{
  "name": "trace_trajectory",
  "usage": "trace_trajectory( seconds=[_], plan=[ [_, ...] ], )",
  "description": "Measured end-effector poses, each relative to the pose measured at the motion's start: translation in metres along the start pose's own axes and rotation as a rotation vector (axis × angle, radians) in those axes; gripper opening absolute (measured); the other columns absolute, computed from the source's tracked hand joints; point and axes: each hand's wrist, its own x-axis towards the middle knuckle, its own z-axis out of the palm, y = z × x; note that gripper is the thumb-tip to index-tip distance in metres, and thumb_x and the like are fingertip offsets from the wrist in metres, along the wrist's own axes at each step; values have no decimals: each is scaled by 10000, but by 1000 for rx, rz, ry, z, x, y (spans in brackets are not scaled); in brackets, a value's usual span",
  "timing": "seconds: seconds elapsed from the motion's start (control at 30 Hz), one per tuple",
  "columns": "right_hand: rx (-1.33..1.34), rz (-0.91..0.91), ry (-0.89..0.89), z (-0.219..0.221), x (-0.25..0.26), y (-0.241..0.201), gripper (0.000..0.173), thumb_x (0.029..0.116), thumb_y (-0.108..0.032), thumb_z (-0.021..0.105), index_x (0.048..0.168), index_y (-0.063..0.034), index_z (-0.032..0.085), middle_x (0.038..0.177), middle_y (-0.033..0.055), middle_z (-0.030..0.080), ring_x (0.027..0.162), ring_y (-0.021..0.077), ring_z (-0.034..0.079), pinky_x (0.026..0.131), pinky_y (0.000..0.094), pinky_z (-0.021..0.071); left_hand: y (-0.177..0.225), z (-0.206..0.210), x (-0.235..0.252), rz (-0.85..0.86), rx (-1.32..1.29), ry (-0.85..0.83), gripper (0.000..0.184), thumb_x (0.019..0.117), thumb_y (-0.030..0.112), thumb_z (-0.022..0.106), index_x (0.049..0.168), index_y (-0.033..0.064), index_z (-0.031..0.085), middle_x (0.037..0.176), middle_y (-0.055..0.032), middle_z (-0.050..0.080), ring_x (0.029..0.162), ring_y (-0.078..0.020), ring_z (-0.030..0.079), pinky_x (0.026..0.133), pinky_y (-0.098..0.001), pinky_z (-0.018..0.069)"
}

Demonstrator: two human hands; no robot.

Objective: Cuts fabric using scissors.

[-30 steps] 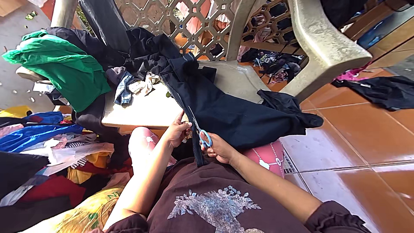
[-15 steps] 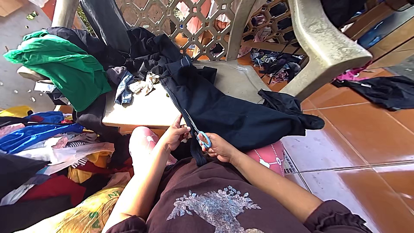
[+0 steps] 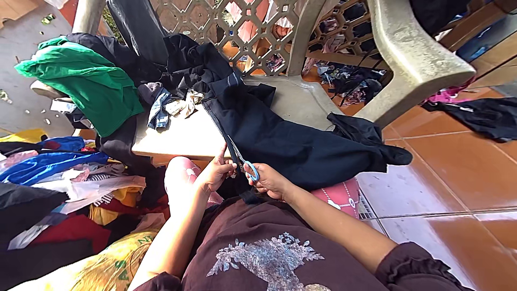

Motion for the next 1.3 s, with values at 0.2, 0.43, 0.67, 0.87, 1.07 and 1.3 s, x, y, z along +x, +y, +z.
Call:
trace_trajectory(
  seconds=[0.2, 0.43, 0.67, 0.87, 1.07, 1.3],
  plan=[
    [42, 11, -16, 1, 9, -7, 336, 1111, -357, 411, 918, -106, 523, 613, -59, 482, 402, -20, 327, 379, 121, 258, -1, -1, -6, 2, 29, -37, 980, 940, -88, 522, 1615, 186, -133, 783, 10, 591, 698, -70, 617, 733, -223, 531],
    [-16, 1, 20, 4, 8, -1, 281, 1099, -318, 463, 926, -103, 515, 619, -60, 473, 400, -14, 315, 377, 129, 258, 2, -2, -9, -89, 158, -5, 805, 939, -70, 560, 1583, 95, 106, 856, 5, 609, 716, -56, 608, 709, -208, 516],
    [-54, -9, 45, 2, 4, 2, 265, 1095, -309, 478, 937, -99, 518, 627, -61, 482, 406, -15, 315, 382, 134, 256, 36, 7, 13, 6, 362, 285, 402, 1068, 154, 524, 1419, -38, 478, 1240, -144, 615, 997, -132, 613, 886, -294, 502],
    [-29, -10, 54, 2, 2, 3, 252, 1094, -297, 482, 945, -98, 517, 622, -60, 483, 403, -17, 316, 381, 131, 256, 31, 8, 35, 101, 280, 464, 269, 1001, 5, 597, 1261, -57, 566, 1081, -141, 651, 899, -146, 626, 846, -324, 527],
    [101, -37, -68, -1, 3, 8, 297, 1117, -310, 406, 945, -103, 532, 631, -61, 501, 415, -31, 340, 388, 113, 268, 24, 3, 29, 87, -109, 305, 495, 1044, -35, 446, 1517, 95, 378, 1110, -117, 649, 912, -180, 664, 869, -370, 552],
    [113, -78, -113, 1, 7, 7, 306, 1124, -313, 366, 955, -115, 526, 650, -66, 506, 428, -40, 354, 396, 104, 281, 12, 3, 20, 93, -289, 94, 601, 1044, -41, 368, 1569, 214, 224, 1186, -123, 652, 1001, -220, 693, 936, -413, 558]
  ],
)
